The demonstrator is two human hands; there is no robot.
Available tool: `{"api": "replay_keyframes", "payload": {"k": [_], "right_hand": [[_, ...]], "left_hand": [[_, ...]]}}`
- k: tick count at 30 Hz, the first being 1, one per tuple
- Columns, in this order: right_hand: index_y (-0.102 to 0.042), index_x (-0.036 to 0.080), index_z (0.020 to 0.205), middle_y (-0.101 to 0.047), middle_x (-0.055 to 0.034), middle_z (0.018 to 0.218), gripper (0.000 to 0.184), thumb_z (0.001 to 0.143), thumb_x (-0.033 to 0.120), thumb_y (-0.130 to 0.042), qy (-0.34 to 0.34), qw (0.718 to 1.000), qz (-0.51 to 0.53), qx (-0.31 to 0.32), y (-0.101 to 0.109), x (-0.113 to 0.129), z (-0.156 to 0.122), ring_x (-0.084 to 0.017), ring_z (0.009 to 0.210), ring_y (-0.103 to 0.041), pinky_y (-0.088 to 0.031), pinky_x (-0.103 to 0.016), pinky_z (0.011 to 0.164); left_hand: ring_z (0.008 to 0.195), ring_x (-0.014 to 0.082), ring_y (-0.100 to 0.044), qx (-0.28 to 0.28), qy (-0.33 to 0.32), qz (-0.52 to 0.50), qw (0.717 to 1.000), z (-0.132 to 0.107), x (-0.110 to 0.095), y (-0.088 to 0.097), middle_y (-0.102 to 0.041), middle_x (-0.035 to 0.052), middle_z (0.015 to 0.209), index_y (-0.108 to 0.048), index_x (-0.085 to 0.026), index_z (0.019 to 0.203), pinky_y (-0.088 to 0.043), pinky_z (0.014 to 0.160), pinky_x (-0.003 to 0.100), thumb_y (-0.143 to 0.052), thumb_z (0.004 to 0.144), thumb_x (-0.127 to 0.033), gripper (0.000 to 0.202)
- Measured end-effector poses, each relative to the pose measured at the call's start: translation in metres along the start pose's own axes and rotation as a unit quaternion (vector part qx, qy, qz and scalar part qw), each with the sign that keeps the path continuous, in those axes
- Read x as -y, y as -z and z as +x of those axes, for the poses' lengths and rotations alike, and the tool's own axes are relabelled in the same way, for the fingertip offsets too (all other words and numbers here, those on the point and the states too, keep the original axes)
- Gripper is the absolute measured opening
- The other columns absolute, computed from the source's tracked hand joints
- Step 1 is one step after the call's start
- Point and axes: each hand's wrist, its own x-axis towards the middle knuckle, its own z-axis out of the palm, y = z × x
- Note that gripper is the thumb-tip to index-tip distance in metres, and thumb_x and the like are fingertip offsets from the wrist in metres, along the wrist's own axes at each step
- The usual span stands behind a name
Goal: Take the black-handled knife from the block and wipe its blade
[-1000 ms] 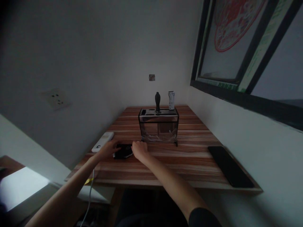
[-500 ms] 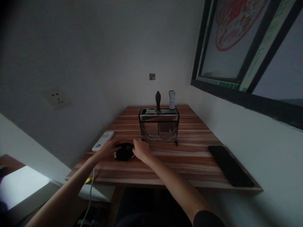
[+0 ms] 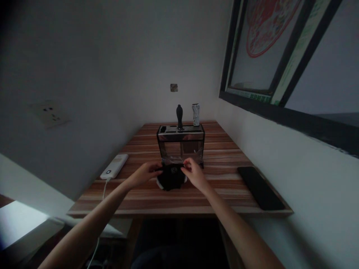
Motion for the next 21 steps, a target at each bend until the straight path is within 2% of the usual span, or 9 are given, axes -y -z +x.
{"api": "replay_keyframes", "payload": {"k": [6,10,14,21], "right_hand": [[-0.048,0.021,0.088,-0.053,0.0026,0.072,0.017,0.076,0.032,-0.055,-0.023,0.996,-0.063,-0.054,0.050,-0.029,-0.019,-0.014,0.068,-0.056,-0.041,-0.024,0.061],[-0.047,0.021,0.089,-0.054,0.0027,0.071,0.017,0.076,0.031,-0.053,-0.025,0.994,-0.077,-0.066,0.063,-0.051,-0.024,-0.015,0.065,-0.056,-0.042,-0.025,0.061],[-0.047,0.021,0.088,-0.052,0.0034,0.069,0.014,0.076,0.028,-0.051,-0.022,0.992,-0.101,-0.073,0.058,-0.060,-0.026,-0.014,0.065,-0.055,-0.042,-0.025,0.062],[-0.050,0.020,0.098,-0.050,0.0059,0.064,0.020,0.079,0.024,-0.049,-0.032,0.984,-0.176,-0.023,0.046,-0.044,-0.033,-0.013,0.058,-0.052,-0.039,-0.025,0.060]], "left_hand": [[0.083,0.0159,-0.064,-0.002,-0.040,-0.007,0.999,0.030,-0.021,-0.058,-0.071,0.0037,0.094,-0.066,-0.017,0.101,-0.047,0.076,0.024,-0.053,0.085,-0.021,0.021],[0.086,0.0187,-0.064,-0.010,-0.036,0.028,0.999,0.043,-0.019,-0.085,-0.071,0.0052,0.093,-0.066,-0.017,0.098,-0.047,0.079,0.027,-0.055,0.084,-0.021,0.019],[0.080,0.0208,-0.064,-0.018,-0.012,0.071,0.997,0.046,-0.009,-0.093,-0.070,0.0068,0.086,-0.066,-0.016,0.090,-0.047,0.073,0.029,-0.057,0.083,-0.026,0.015],[0.080,0.0185,-0.064,-0.004,0.004,0.111,0.994,0.039,-0.001,-0.083,-0.070,0.0035,0.088,-0.062,-0.020,0.096,-0.047,0.071,0.025,-0.059,0.082,-0.027,0.016]]}}
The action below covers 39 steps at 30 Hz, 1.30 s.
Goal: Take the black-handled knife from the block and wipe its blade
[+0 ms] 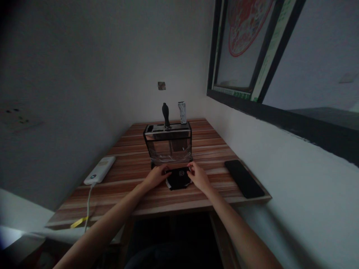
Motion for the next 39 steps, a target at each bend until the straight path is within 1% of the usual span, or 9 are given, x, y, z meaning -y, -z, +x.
{"api": "replay_keyframes", "payload": {"k": [5,13,19,23,27,29,33,36,39], "right_hand": [[-0.052,0.019,0.100,-0.049,0.0057,0.061,0.021,0.080,0.024,-0.048,0.004,0.999,-0.044,0.009,-0.001,0.003,-0.001,-0.014,0.057,-0.050,-0.036,-0.025,0.058],[-0.054,0.021,0.102,-0.054,0.0041,0.067,0.024,0.078,0.023,-0.055,0.003,0.996,-0.092,0.016,-0.004,0.003,-0.002,-0.014,0.061,-0.053,-0.038,-0.024,0.060],[-0.054,0.023,0.104,-0.061,0.0025,0.075,0.029,0.075,0.020,-0.058,-0.005,0.994,-0.102,0.034,-0.003,0.009,-0.004,-0.015,0.067,-0.058,-0.040,-0.025,0.063],[-0.054,0.024,0.105,-0.066,0.0004,0.084,0.030,0.075,0.019,-0.056,-0.013,0.995,-0.097,0.030,-0.003,0.011,-0.005,-0.018,0.078,-0.063,-0.043,-0.027,0.070],[-0.056,0.024,0.107,-0.068,-0.0040,0.100,0.034,0.073,0.017,-0.057,-0.012,0.997,-0.071,0.025,-0.006,0.005,-0.005,-0.022,0.095,-0.063,-0.045,-0.031,0.081],[-0.056,0.024,0.109,-0.067,-0.0062,0.108,0.037,0.072,0.016,-0.056,-0.010,0.998,-0.056,0.017,-0.009,0.001,-0.005,-0.022,0.103,-0.062,-0.044,-0.032,0.087],[-0.057,0.023,0.109,-0.065,-0.0074,0.113,0.037,0.072,0.016,-0.054,0.003,0.999,-0.034,0.004,-0.011,-0.005,-0.003,-0.022,0.107,-0.060,-0.043,-0.033,0.093],[-0.057,0.023,0.109,-0.065,-0.0072,0.113,0.036,0.074,0.017,-0.053,0.020,0.999,-0.021,-0.012,-0.010,-0.005,-0.004,-0.022,0.108,-0.060,-0.043,-0.035,0.095],[-0.058,0.024,0.108,-0.065,-0.0075,0.113,0.034,0.075,0.019,-0.052,0.016,0.999,-0.026,-0.026,-0.009,-0.005,-0.005,-0.023,0.108,-0.060,-0.044,-0.036,0.095]], "left_hand": [[0.084,0.0196,-0.065,0.012,-0.005,0.030,0.999,-0.003,0.000,0.004,-0.070,0.0032,0.091,-0.062,-0.022,0.096,-0.045,0.071,0.025,-0.060,0.081,-0.030,0.017],[0.076,0.0199,-0.064,0.003,0.021,0.071,0.997,-0.001,0.007,0.011,-0.068,0.0024,0.079,-0.062,-0.023,0.091,-0.041,0.062,0.024,-0.062,0.079,-0.036,0.018],[0.071,0.0192,-0.064,0.015,-0.016,0.069,0.997,-0.001,0.005,0.015,-0.067,0.0013,0.074,-0.062,-0.023,0.091,-0.041,0.060,0.024,-0.064,0.077,-0.029,0.015],[0.067,0.0163,-0.061,0.021,-0.053,0.052,0.997,-0.005,-0.005,0.021,-0.065,-0.0006,0.070,-0.062,-0.023,0.091,-0.042,0.060,0.023,-0.064,0.077,-0.026,0.015],[0.068,0.0143,-0.060,-0.013,-0.093,0.026,0.995,-0.017,-0.022,0.024,-0.065,0.0009,0.075,-0.060,-0.023,0.095,-0.045,0.063,0.022,-0.050,0.088,-0.031,0.015],[0.067,0.0149,-0.060,-0.069,-0.133,-0.042,0.988,-0.022,-0.030,0.029,-0.065,0.0030,0.075,-0.060,-0.022,0.094,-0.046,0.061,0.024,-0.047,0.089,-0.031,0.017],[0.073,0.0161,-0.060,-0.131,-0.193,-0.038,0.972,-0.021,-0.052,0.066,-0.064,0.0049,0.079,-0.060,-0.024,0.092,-0.047,0.067,0.026,-0.048,0.088,-0.029,0.014],[0.082,0.0166,-0.060,-0.154,-0.262,0.022,0.953,-0.004,-0.078,0.113,-0.065,0.0057,0.087,-0.060,-0.022,0.097,-0.046,0.075,0.027,-0.044,0.091,-0.025,0.017],[0.085,0.0172,-0.059,-0.154,-0.325,0.140,0.922,0.025,-0.104,0.158,-0.065,0.0058,0.089,-0.060,-0.020,0.099,-0.043,0.079,0.029,-0.042,0.091,-0.023,0.020]]}}
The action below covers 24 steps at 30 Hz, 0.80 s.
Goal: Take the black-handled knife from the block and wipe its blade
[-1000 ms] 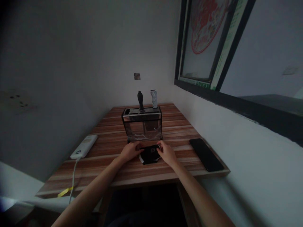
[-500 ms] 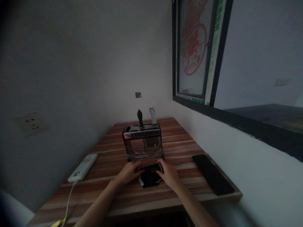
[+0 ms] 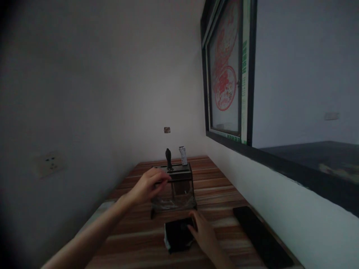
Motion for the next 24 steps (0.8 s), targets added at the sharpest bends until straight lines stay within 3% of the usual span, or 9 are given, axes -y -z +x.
{"api": "replay_keyframes", "payload": {"k": [4,9,12,19,24], "right_hand": [[-0.058,0.024,0.106,-0.066,-0.0072,0.109,0.030,0.077,0.020,-0.050,0.000,1.000,-0.011,-0.002,0.000,-0.001,0.000,-0.023,0.104,-0.062,-0.045,-0.035,0.093],[-0.058,0.024,0.103,-0.067,-0.0065,0.105,0.028,0.076,0.019,-0.050,0.009,1.000,-0.007,-0.004,-0.002,-0.004,0.001,-0.022,0.102,-0.062,-0.045,-0.034,0.091],[-0.057,0.023,0.102,-0.067,-0.0067,0.105,0.027,0.076,0.019,-0.051,0.008,1.000,-0.007,0.005,-0.002,-0.005,0.001,-0.022,0.102,-0.062,-0.045,-0.034,0.090],[-0.057,0.024,0.100,-0.066,-0.0049,0.100,0.026,0.075,0.017,-0.051,0.003,1.000,-0.016,0.009,0.002,0.001,0.000,-0.021,0.097,-0.062,-0.046,-0.031,0.086],[-0.056,0.024,0.097,-0.066,-0.0040,0.099,0.025,0.075,0.014,-0.049,0.005,1.000,-0.013,0.011,0.003,0.007,-0.002,-0.020,0.097,-0.062,-0.045,-0.030,0.086]], "left_hand": [[0.104,0.0218,-0.054,0.098,-0.091,0.186,0.973,0.051,0.025,0.025,-0.062,0.0095,0.107,-0.059,-0.019,0.105,-0.035,0.095,0.036,-0.048,0.088,-0.018,0.021],[0.118,0.0224,-0.045,0.151,-0.157,0.286,0.933,0.079,0.052,0.033,-0.058,0.0094,0.119,-0.058,-0.020,0.105,-0.025,0.105,0.040,-0.050,0.086,-0.010,0.023],[0.114,0.0192,-0.048,0.179,-0.192,0.281,0.923,0.084,0.058,0.021,-0.063,0.0067,0.113,-0.062,-0.023,0.096,-0.022,0.107,0.036,-0.050,0.086,-0.008,0.021],[0.089,0.0210,-0.058,0.185,-0.188,0.317,0.911,0.083,0.066,-0.029,-0.070,0.0079,0.083,-0.067,-0.019,0.071,-0.029,0.098,0.035,-0.057,0.078,-0.002,0.021],[0.083,0.0216,-0.059,0.186,-0.194,0.358,0.894,0.078,0.072,-0.035,-0.071,0.0102,0.081,-0.069,-0.016,0.072,-0.031,0.092,0.034,-0.060,0.078,-0.005,0.015]]}}
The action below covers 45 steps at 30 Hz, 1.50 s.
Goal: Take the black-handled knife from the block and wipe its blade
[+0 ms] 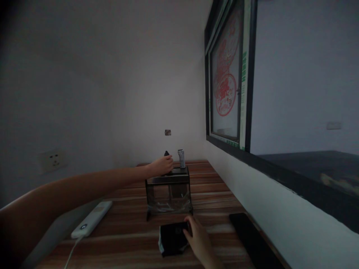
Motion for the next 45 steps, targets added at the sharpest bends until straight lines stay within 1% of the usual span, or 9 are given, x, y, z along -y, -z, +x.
{"api": "replay_keyframes", "payload": {"k": [5,9,13,20,26,31,38,41,45], "right_hand": [[-0.056,0.023,0.099,-0.065,-0.0046,0.104,0.027,0.075,0.014,-0.050,0.005,1.000,0.009,-0.001,0.001,0.000,0.000,-0.020,0.101,-0.060,-0.043,-0.031,0.089],[-0.056,0.023,0.098,-0.065,-0.0040,0.100,0.024,0.076,0.015,-0.050,0.000,1.000,0.002,0.010,0.002,0.001,0.000,-0.020,0.096,-0.060,-0.044,-0.031,0.085],[-0.056,0.023,0.098,-0.065,-0.0043,0.096,0.022,0.077,0.018,-0.051,-0.002,1.000,-0.003,0.011,0.002,0.000,0.000,-0.021,0.093,-0.061,-0.044,-0.031,0.083],[-0.056,0.023,0.098,-0.064,-0.0045,0.100,0.022,0.078,0.017,-0.051,0.012,1.000,0.009,0.013,0.002,-0.001,0.000,-0.020,0.095,-0.060,-0.044,-0.032,0.085],[-0.054,0.023,0.098,-0.063,-0.0044,0.100,0.022,0.078,0.017,-0.051,0.006,1.000,0.015,0.019,0.003,-0.001,0.000,-0.020,0.095,-0.060,-0.044,-0.032,0.084],[-0.055,0.022,0.098,-0.064,-0.0054,0.099,0.022,0.077,0.017,-0.052,0.004,1.000,0.005,0.018,0.003,0.000,0.000,-0.021,0.095,-0.060,-0.044,-0.033,0.085],[-0.056,0.023,0.097,-0.065,-0.0042,0.097,0.020,0.078,0.019,-0.052,0.010,1.000,0.010,0.015,0.003,-0.001,0.000,-0.021,0.093,-0.061,-0.045,-0.033,0.082],[-0.056,0.023,0.099,-0.066,-0.0045,0.098,0.022,0.078,0.019,-0.053,0.012,1.000,0.012,0.014,0.001,-0.005,0.001,-0.021,0.093,-0.062,-0.046,-0.034,0.083],[-0.055,0.023,0.103,-0.066,-0.0054,0.103,0.026,0.078,0.019,-0.053,0.021,1.000,0.019,0.000,-0.002,-0.009,0.001,-0.021,0.097,-0.062,-0.046,-0.035,0.087]], "left_hand": [[0.080,0.0206,-0.059,0.013,-0.031,0.024,0.999,0.000,0.010,-0.002,-0.071,0.0100,0.076,-0.069,-0.013,0.075,-0.033,0.080,0.032,-0.063,0.079,-0.012,0.008],[0.076,0.0198,-0.059,0.026,-0.050,0.038,0.998,0.007,0.017,-0.006,-0.072,0.0086,0.075,-0.069,-0.014,0.073,-0.031,0.073,0.031,-0.064,0.078,-0.012,0.008],[0.076,0.0194,-0.058,0.036,-0.051,0.051,0.997,0.012,0.020,-0.010,-0.072,0.0079,0.073,-0.069,-0.015,0.067,-0.030,0.072,0.031,-0.065,0.076,-0.010,0.011],[0.080,0.0200,-0.057,0.041,-0.039,0.076,0.996,0.013,0.017,-0.007,-0.072,0.0094,0.076,-0.070,-0.014,0.069,-0.031,0.077,0.032,-0.064,0.076,-0.010,0.011],[0.087,0.0218,-0.056,0.036,-0.045,0.087,0.995,0.012,0.019,0.001,-0.072,0.0096,0.081,-0.071,-0.016,0.070,-0.031,0.083,0.034,-0.065,0.075,-0.009,0.010],[0.085,0.0210,-0.058,0.048,-0.042,0.090,0.994,0.012,0.029,0.008,-0.072,0.0090,0.079,-0.070,-0.016,0.068,-0.033,0.079,0.033,-0.064,0.077,-0.012,0.011],[0.073,0.0191,-0.061,0.071,-0.030,0.108,0.991,0.015,0.051,0.025,-0.072,0.0086,0.068,-0.068,-0.016,0.062,-0.032,0.069,0.031,-0.063,0.077,-0.008,0.018],[0.073,0.0187,-0.061,0.077,-0.017,0.118,0.990,0.020,0.063,0.038,-0.072,0.0085,0.067,-0.068,-0.016,0.060,-0.032,0.069,0.031,-0.063,0.075,-0.007,0.018],[0.079,0.0181,-0.061,0.077,0.004,0.128,0.989,0.027,0.081,0.056,-0.072,0.0080,0.071,-0.067,-0.016,0.060,-0.031,0.074,0.030,-0.062,0.075,-0.006,0.019]]}}
